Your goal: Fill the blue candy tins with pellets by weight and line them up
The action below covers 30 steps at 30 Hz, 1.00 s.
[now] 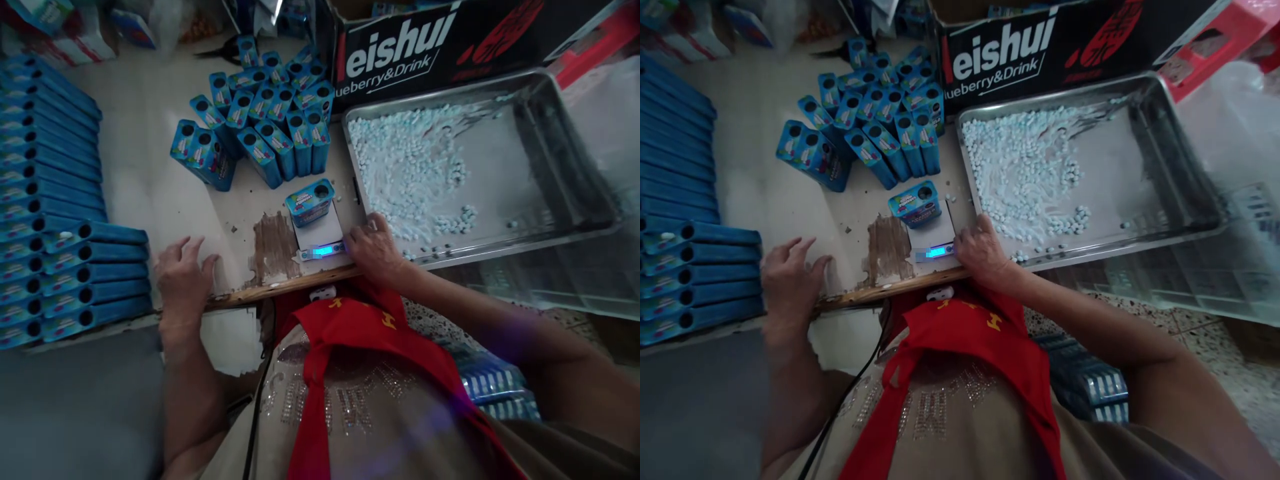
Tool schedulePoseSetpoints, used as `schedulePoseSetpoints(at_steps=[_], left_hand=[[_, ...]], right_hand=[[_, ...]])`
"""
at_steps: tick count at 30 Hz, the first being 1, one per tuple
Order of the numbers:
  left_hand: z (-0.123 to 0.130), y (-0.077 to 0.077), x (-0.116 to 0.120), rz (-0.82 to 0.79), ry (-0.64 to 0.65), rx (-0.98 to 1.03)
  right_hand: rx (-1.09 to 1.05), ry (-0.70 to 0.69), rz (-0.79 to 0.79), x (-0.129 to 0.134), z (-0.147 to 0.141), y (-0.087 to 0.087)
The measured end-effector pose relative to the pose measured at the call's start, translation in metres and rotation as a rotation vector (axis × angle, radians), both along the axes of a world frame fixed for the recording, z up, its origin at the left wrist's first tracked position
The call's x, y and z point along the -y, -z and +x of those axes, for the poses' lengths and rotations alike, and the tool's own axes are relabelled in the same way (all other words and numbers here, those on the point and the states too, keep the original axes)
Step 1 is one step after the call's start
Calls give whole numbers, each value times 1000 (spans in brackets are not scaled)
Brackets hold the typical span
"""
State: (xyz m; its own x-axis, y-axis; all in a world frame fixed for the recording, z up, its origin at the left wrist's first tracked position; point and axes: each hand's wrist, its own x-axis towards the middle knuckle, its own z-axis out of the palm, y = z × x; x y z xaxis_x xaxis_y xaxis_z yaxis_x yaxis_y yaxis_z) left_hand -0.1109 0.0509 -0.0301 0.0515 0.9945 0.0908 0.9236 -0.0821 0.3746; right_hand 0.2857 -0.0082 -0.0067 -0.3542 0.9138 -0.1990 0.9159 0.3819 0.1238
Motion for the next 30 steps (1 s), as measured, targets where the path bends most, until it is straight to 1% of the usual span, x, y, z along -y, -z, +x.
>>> schedulePoseSetpoints(at_steps=[3,6,8,10,12,15,18,20,22,24,27,30], left_hand=[[2,6,2,4,-6,-54],[4,11,4,1,24,-65],[8,15,4,13,48,-51],[15,21,3,39,69,-34],[25,27,1,71,98,-7],[44,34,-3,116,157,81],[59,37,-7,163,214,143],[67,37,-8,190,240,179],[74,36,-9,198,274,241],[81,35,-9,189,304,309],[93,31,-10,185,316,395],[111,30,-16,189,330,515]], right_hand=[[5,0,30,5,4,7],[5,-37,66,7,9,15],[-33,-47,100,6,12,18],[-116,-30,135,3,16,18],[-230,16,171,-4,22,14],[-394,111,236,-18,36,-1],[-490,214,305,-30,57,-19],[-542,288,342,-33,74,-27],[-628,359,347,-31,87,-29],[-745,408,320,-26,94,-27],[-872,399,280,-22,89,-23],[-871,381,283,-27,80,-22]])
